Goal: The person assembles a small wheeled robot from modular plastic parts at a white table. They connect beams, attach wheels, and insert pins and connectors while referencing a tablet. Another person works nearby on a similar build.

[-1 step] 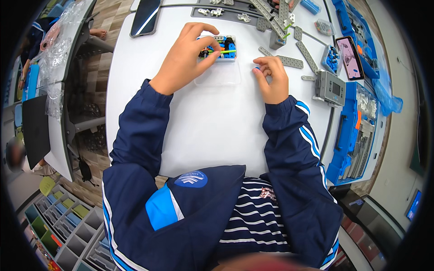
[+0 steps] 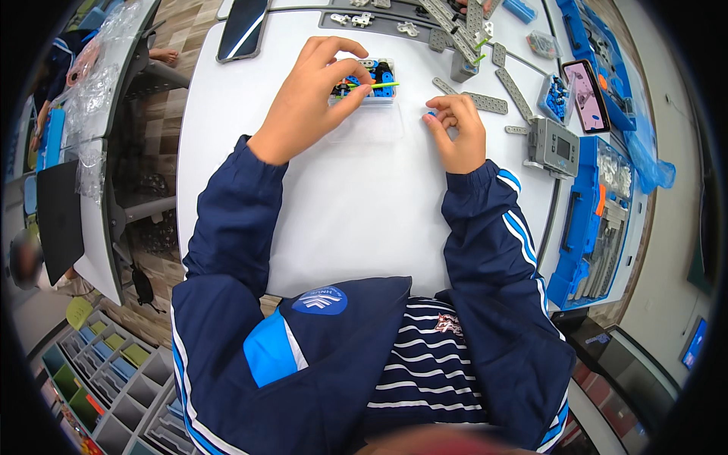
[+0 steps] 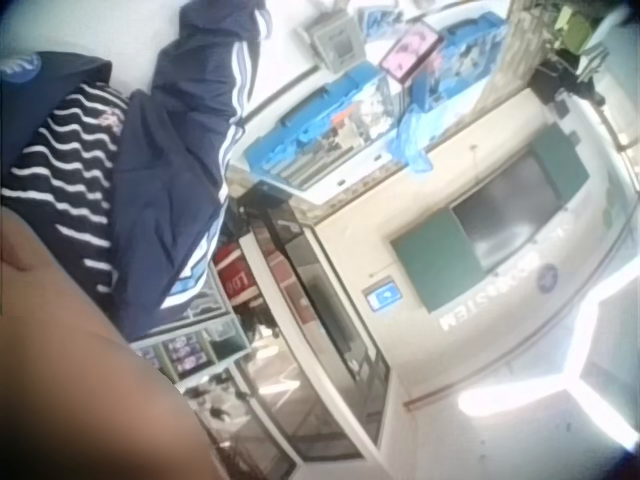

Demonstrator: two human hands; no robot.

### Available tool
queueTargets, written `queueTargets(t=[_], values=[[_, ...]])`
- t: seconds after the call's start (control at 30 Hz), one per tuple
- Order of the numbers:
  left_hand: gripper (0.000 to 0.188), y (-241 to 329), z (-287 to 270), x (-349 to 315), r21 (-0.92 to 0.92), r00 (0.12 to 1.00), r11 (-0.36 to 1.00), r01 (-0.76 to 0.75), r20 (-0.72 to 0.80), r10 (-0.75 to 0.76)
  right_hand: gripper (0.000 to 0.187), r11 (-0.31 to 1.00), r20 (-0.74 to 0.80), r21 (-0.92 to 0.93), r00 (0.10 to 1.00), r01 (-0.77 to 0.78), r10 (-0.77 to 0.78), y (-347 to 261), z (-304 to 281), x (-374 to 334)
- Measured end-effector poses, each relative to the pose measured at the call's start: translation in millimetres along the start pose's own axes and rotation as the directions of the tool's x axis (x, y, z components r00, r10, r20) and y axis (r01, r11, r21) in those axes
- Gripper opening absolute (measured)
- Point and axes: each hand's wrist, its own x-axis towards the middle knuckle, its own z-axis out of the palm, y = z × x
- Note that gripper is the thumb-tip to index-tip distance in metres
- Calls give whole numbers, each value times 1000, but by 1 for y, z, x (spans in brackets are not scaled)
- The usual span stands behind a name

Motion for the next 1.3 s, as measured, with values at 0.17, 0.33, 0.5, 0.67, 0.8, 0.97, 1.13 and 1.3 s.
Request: queueTargets(t=[0.17, 0.33, 0.5, 0.67, 0.8, 0.97, 1.13, 1.3], values=[[6, 73, 6, -27, -428, 972, 872, 237, 98, -216, 15, 997, -80, -1, 993, -82, 81, 3, -16, -9], [9, 100, 64, -50, -593, 899, 676, 437, 308, -312, 33, 973, -162, -195, 975, 120, -152, -24, -41, -51], [15, 98, 98, -52, -715, 759, 292, 635, 509, -406, 37, 932, 44, -254, 965, 260, -257, -29, -40, -73], [29, 82, 112, -31, -625, 915, 673, 395, 201, -351, 22, 999, -155, -38, 988, -2, -4, -10, -45, -54], [41, 74, 130, -15, -246, 963, 933, 261, -4, -271, 14, 924, -122, 341, 966, -173, 226, 7, -41, -23], [24, 64, 137, -8, -177, 962, 949, 262, -33, -272, 16, 934, 65, 297, 980, -198, 187, 22, -38, -5], [17, 62, 138, -9, -238, 956, 935, 264, -65, -286, 14, 970, 113, 170, 981, -173, 155, 21, -38, -6], [15, 61, 141, -11, -249, 952, 934, 258, -102, -290, 12, 998, 105, 32, 993, -60, 57, 19, -38, -5]])
